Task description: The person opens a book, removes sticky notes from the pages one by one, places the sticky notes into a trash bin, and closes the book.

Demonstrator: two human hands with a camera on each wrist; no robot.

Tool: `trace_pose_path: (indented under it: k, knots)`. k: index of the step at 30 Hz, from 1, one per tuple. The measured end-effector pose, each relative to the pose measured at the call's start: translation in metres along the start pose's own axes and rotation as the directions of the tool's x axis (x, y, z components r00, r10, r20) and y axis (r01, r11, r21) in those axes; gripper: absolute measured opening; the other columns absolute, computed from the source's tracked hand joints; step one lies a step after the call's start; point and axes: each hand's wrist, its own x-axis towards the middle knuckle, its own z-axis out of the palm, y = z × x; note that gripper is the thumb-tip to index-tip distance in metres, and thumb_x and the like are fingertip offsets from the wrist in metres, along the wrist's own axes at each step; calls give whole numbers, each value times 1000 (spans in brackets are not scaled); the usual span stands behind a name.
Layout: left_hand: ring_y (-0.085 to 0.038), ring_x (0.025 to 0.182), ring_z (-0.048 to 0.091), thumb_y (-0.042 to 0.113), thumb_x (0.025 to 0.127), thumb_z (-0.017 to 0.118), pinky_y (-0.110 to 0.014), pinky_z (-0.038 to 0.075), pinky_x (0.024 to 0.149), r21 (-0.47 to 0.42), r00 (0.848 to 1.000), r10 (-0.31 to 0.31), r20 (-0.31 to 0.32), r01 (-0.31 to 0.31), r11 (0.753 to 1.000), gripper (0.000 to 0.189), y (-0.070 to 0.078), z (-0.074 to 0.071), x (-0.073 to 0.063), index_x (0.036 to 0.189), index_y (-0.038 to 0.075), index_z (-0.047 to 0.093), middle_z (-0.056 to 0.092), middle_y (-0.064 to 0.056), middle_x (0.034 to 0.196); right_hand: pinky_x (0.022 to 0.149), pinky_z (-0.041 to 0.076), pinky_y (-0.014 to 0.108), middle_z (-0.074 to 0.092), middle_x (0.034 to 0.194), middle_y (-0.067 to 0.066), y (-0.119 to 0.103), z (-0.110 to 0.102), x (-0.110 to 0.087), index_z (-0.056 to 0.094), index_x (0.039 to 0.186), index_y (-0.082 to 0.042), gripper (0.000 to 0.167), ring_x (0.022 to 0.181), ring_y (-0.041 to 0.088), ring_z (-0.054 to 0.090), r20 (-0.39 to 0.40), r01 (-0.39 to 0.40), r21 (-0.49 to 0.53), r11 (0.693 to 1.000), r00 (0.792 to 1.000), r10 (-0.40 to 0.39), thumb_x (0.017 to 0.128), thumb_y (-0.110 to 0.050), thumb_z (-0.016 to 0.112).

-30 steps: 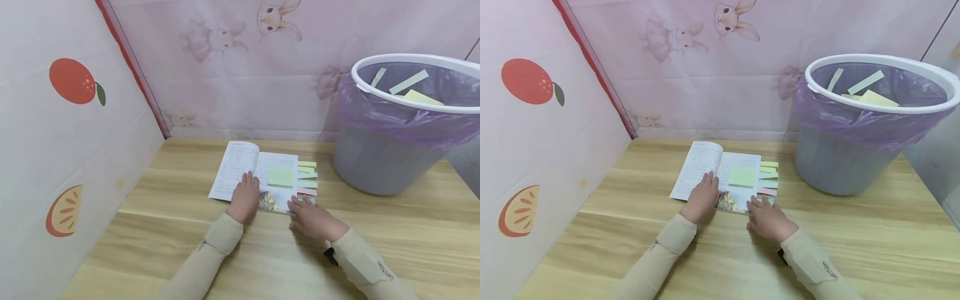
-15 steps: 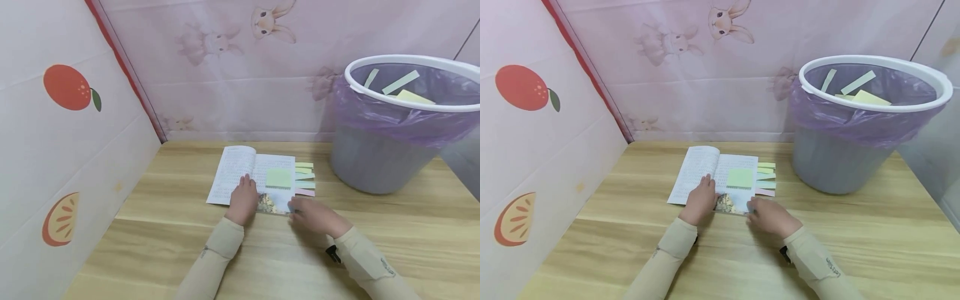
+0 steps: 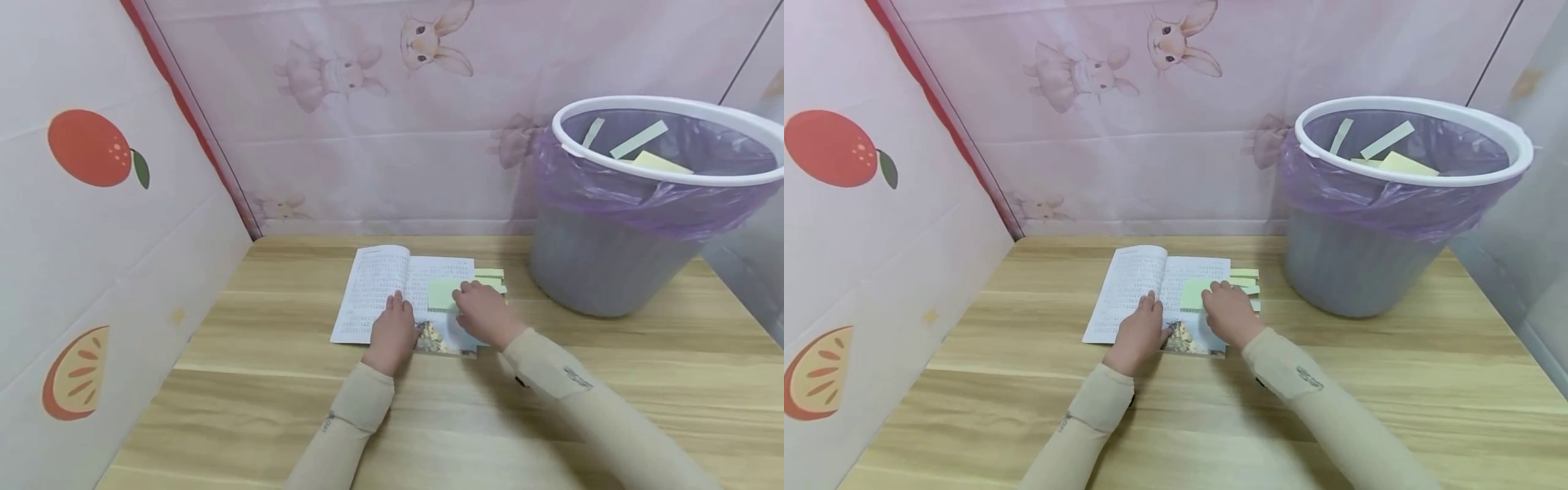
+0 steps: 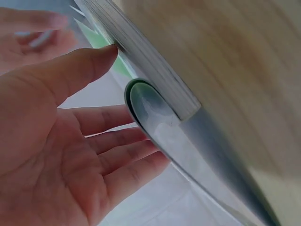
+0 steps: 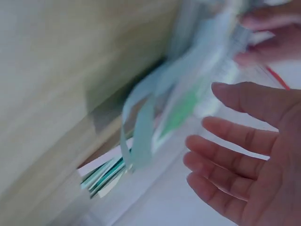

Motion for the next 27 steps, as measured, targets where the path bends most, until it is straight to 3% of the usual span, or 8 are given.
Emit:
trace_pose_path:
  k: [4,7,11,16,19,24,27]
  knots:
    - [-39,127,47,30,88,70,-43,54,86,-23,999,16,36,-16,1000,52,2,-1,-2,118,-10,56,45,-29,139,56,50,33,57,76,10,-7,14,15,61,84,-1,18,65,24,56,-26,50,-165,985,998,-55,76,-10,75]
    - [-39,129,46,31,89,69,-44,53,87,-39,997,23,68,-20,999,53,1,-3,-3,119,-10,55,43,-30,140,50,49,28,56,70,8,-10,22,21,59,82,-2,16,58,19,54,-8,46,-202,978,999,-49,80,-9,73]
    - [-41,129,44,30,89,68,-45,53,87,-73,995,38,92,-32,997,52,0,-7,-4,119,-10,55,41,-32,140,45,49,27,55,65,7,-10,27,27,59,82,-1,12,52,16,52,32,13,-167,986,999,-8,84,-5,69]
    - [-42,129,45,30,86,72,-45,53,86,-109,993,46,105,-35,993,55,-1,-10,-6,120,-10,55,40,-34,141,44,50,30,57,64,9,-7,27,28,58,80,1,8,52,19,55,28,-24,-76,997,999,26,85,4,65]
    - [-41,129,44,32,85,73,-45,53,86,-112,993,35,117,-22,993,58,-1,-10,-6,122,-9,55,39,-34,141,43,49,28,59,63,11,-4,26,27,59,88,5,3,50,19,55,32,-62,-10,998,998,62,87,5,62]
    - [-42,130,43,34,83,74,-45,54,85,-107,992,21,122,-8,994,59,1,-8,-8,121,-8,56,38,-34,142,39,45,26,59,61,14,3,23,25,57,108,14,21,45,17,53,38,-140,62,988,990,138,90,4,58]
    - [-42,129,45,34,83,75,-44,55,82,-96,994,22,106,-12,995,58,1,-8,-8,119,-8,58,40,-34,141,37,42,24,57,58,13,6,19,24,55,111,16,24,42,15,50,33,-184,89,979,983,182,91,2,57]
